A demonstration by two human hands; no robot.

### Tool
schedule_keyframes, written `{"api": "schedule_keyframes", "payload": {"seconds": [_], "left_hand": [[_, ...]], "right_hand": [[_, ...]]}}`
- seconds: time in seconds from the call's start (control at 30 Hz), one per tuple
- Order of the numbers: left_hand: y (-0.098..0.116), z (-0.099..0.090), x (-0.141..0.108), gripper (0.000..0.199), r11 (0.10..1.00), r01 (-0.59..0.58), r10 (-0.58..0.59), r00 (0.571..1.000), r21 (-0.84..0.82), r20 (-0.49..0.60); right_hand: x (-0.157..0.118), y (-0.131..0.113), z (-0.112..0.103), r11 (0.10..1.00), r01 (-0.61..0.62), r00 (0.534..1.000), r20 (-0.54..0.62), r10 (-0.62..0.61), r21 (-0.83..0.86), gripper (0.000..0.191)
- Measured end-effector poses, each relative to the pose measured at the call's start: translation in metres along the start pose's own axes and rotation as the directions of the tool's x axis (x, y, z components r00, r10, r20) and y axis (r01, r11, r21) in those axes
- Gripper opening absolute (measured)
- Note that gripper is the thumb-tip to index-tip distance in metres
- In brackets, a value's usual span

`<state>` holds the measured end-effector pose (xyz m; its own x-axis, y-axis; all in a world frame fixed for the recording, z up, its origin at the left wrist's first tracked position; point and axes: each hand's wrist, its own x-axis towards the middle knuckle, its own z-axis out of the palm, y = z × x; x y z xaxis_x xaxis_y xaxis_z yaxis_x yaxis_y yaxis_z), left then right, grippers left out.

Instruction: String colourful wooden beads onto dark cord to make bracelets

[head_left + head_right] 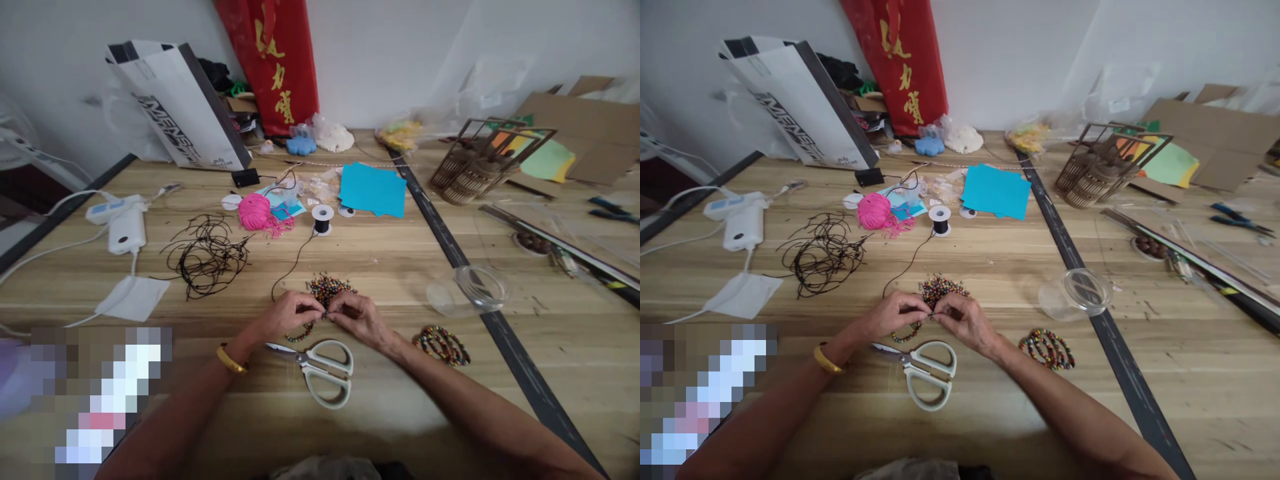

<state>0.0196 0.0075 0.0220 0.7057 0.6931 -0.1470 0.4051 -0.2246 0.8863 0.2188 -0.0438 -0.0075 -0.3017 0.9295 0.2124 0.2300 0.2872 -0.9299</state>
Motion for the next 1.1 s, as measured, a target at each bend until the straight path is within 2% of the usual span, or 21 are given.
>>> {"api": "schedule_keyframes", "payload": {"seconds": [0.23,0.53,0.8,0.97,1.1], "left_hand": [[-0.002,0.001,0.001,0.018,0.998,0.044,-0.044,0.999,-0.052,-0.006],[-0.006,0.002,0.002,0.017,0.986,0.057,-0.057,0.998,-0.154,0.005],[-0.011,0.003,0.002,0.020,0.969,0.046,-0.043,0.999,-0.242,0.017],[-0.013,0.006,0.003,0.026,0.958,0.051,-0.048,0.999,-0.282,0.016],[-0.012,0.007,0.004,0.025,0.953,0.042,-0.045,0.999,-0.299,-0.001]], "right_hand": [[-0.002,0.003,0.001,0.999,0.026,1.000,0.001,-0.026,-0.024,0.013],[-0.001,-0.006,-0.002,0.990,0.118,0.991,0.078,-0.112,-0.072,0.015],[-0.001,-0.014,-0.002,0.987,0.149,0.988,0.052,-0.146,-0.064,0.018],[0.000,-0.009,-0.001,0.993,0.121,0.992,0.031,-0.122,0.009,0.020],[0.000,-0.009,0.000,0.994,0.067,0.995,0.062,-0.073,0.091,0.023]]}}
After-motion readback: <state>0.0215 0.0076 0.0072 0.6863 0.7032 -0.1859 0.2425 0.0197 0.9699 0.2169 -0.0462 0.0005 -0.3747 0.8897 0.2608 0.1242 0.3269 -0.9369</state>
